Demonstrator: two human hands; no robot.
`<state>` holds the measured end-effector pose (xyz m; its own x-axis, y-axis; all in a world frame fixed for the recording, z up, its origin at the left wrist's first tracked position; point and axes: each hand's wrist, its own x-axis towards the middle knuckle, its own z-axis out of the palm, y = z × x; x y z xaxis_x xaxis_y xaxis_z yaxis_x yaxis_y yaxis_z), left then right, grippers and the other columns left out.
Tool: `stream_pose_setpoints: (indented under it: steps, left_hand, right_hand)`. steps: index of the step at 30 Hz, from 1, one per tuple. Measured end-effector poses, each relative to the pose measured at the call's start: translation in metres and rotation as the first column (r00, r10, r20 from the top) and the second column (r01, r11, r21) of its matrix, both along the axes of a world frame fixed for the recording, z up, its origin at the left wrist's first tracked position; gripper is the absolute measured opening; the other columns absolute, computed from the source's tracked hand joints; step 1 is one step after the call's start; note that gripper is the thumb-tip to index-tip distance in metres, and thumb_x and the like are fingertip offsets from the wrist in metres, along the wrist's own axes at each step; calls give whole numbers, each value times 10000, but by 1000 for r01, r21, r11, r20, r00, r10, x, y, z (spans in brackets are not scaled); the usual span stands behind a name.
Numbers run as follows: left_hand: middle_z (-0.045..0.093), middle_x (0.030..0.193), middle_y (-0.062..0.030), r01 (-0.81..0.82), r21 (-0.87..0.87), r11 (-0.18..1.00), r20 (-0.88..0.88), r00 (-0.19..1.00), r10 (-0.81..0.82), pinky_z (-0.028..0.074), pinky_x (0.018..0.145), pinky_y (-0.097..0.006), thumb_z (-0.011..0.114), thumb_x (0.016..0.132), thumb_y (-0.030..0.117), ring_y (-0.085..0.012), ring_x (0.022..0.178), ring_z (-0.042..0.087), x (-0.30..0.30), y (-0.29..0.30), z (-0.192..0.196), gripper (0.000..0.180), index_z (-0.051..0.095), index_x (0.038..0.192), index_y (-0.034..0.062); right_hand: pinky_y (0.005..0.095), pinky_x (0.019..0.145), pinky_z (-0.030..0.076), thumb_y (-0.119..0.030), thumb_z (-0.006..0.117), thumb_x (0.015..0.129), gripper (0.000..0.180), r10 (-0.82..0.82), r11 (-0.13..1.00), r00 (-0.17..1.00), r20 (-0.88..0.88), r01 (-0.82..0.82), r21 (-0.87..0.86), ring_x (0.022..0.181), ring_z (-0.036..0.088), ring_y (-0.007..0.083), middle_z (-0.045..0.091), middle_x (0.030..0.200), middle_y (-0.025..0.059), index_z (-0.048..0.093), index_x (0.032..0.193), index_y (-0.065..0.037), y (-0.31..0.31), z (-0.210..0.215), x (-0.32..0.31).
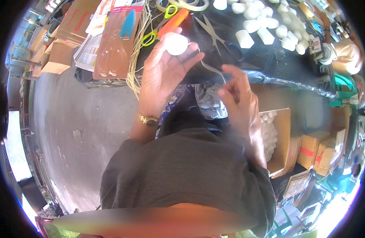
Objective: The person inserts wicks into small white cylindrical candles, trims the wicks with scissors, and places the finished candles on a table. The person repeats this process for multiple candles.
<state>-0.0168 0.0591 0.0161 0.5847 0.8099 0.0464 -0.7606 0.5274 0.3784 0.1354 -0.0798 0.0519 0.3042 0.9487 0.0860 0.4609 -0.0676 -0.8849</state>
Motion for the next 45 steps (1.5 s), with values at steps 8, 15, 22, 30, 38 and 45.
stream_pose_setpoints:
  steps: [8,15,22,30,38,45]
  left_hand:
    - [633,1053,-74,17,-61,998,71,997,-13,480,949,-448,638,950,357,-235,972,611,3,8,-2,383,568,1226,101]
    - [617,1048,-98,-37,-103,994,46,998,42,422,1025,-501,585,974,355,-225,945,578,2,13,-4,393,562,1224,53]
    - [612,1054,-102,-62,-113,992,31,997,66,397,1059,-522,573,979,350,-222,956,564,5,15,-3,405,571,1235,36]
    - [608,1025,-81,-145,-8,989,-40,989,145,496,916,-405,653,940,300,-224,912,602,11,12,-6,412,524,1259,74]
    - [596,1110,-200,-411,613,675,-279,687,671,593,791,-405,594,951,377,-298,965,645,25,15,-3,517,455,1322,45]
    - [555,981,-161,-341,638,690,-451,562,694,593,806,-394,448,1018,455,-253,904,599,60,-7,5,448,473,1120,20]
  right_hand:
    - [224,571,402,-26,533,974,346,-51,994,969,244,27,103,632,482,77,596,733,27,616,1306,-84,-23,-12,-6]
    - [240,550,424,137,575,866,486,17,987,900,436,-84,137,599,505,89,626,756,75,643,1286,-100,-25,-14,-2]
    - [241,543,420,139,567,868,484,0,988,898,440,-70,141,582,506,107,599,723,87,643,1282,-98,-28,-20,2]
    - [277,516,410,171,560,827,541,20,995,885,465,-65,80,542,508,150,552,674,96,637,1290,-98,-26,-16,1]
    - [362,551,528,56,618,715,569,48,982,936,350,-108,155,625,655,232,698,846,92,634,1262,-99,-31,-27,1]
    - [383,413,461,-46,624,829,534,-6,923,989,148,-52,382,465,605,270,621,591,102,547,1357,-49,-17,-53,-15]
